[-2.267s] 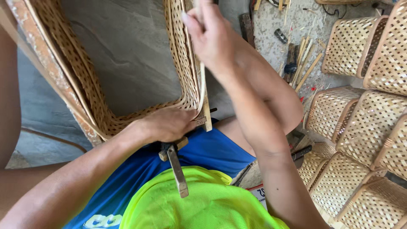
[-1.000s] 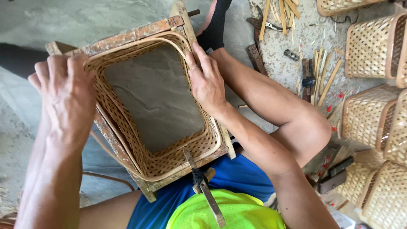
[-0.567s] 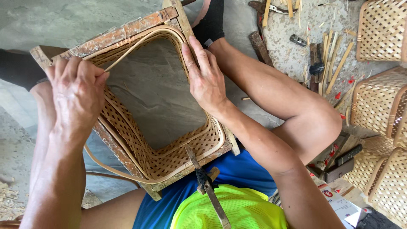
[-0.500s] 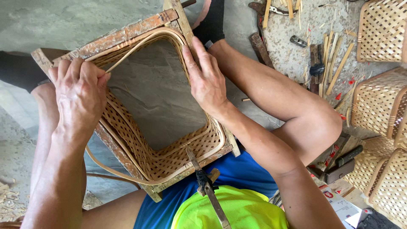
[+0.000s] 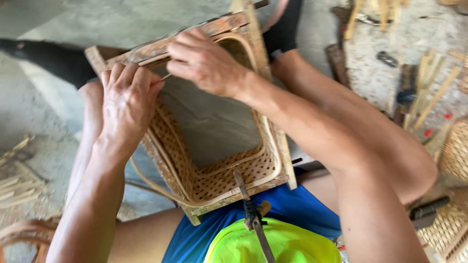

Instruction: The person weaves a rectangular bamboo basket using thin strips and a wooden frame. They insert and press the strips into the frame, use a clamp to secure the edge, and repeatedly adjust the weave to maintain shape.

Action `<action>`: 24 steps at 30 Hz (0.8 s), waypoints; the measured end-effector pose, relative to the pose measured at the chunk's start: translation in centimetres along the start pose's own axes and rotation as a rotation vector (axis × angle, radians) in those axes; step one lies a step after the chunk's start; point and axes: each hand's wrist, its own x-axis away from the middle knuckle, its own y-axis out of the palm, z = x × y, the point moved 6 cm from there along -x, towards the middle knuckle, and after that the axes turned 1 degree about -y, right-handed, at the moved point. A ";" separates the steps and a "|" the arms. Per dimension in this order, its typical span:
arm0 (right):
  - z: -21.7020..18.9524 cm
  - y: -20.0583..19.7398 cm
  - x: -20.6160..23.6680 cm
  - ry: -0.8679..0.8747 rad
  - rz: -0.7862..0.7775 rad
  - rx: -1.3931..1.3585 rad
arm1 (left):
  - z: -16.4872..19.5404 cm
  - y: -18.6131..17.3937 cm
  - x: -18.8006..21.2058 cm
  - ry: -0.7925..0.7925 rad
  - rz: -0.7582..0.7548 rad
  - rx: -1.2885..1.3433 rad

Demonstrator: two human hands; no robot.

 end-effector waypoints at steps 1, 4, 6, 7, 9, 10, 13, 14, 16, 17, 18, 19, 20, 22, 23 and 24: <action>0.2 0.4 0.2 0.008 -0.011 0.008 | -0.1 -1.3 0.4 -0.041 -0.031 0.068; 0.5 0.7 1.3 0.049 -0.003 0.024 | -2.3 -3.9 5.4 -0.546 -0.181 -0.071; 0.3 0.4 1.6 0.042 0.036 0.024 | -2.3 -3.0 9.2 -0.638 -0.319 -0.013; 0.3 0.4 1.7 0.063 0.042 -0.028 | -1.2 -2.8 10.0 -0.484 -0.229 0.103; 0.3 0.4 1.6 0.093 0.051 -0.125 | -1.8 -1.1 12.0 -0.577 -0.228 0.033; 0.2 0.3 1.6 0.101 0.071 -0.088 | -2.0 -0.5 12.7 -0.623 -0.236 -0.001; -0.1 0.5 1.6 0.114 0.108 0.000 | -1.3 0.8 11.9 -0.574 -0.189 0.071; -0.1 0.7 1.6 0.120 0.106 0.007 | -1.1 1.5 11.5 -0.606 -0.216 0.127; -0.1 1.1 1.4 0.135 0.100 0.020 | -0.4 2.8 10.3 -0.663 -0.266 0.246; 0.0 1.2 1.4 0.147 0.092 0.023 | 0.2 3.3 9.8 -0.674 -0.261 0.321; 0.2 1.3 1.3 0.156 0.081 0.026 | 0.7 4.0 9.4 -0.686 -0.254 0.398; 0.2 1.2 1.3 0.147 0.097 0.009 | 1.1 4.5 9.1 -0.703 -0.246 0.476; 0.2 1.0 1.2 0.138 0.114 -0.006 | 1.1 4.7 8.9 -0.713 -0.243 0.445; 0.2 0.7 1.3 0.122 0.137 -0.014 | 1.1 5.1 8.7 -0.728 -0.237 0.384; 0.2 0.6 1.4 0.120 0.145 -0.010 | 1.1 5.1 8.7 -0.729 -0.219 0.375; 0.2 0.5 1.5 0.118 0.152 -0.009 | 1.0 5.1 8.7 -0.732 -0.202 0.364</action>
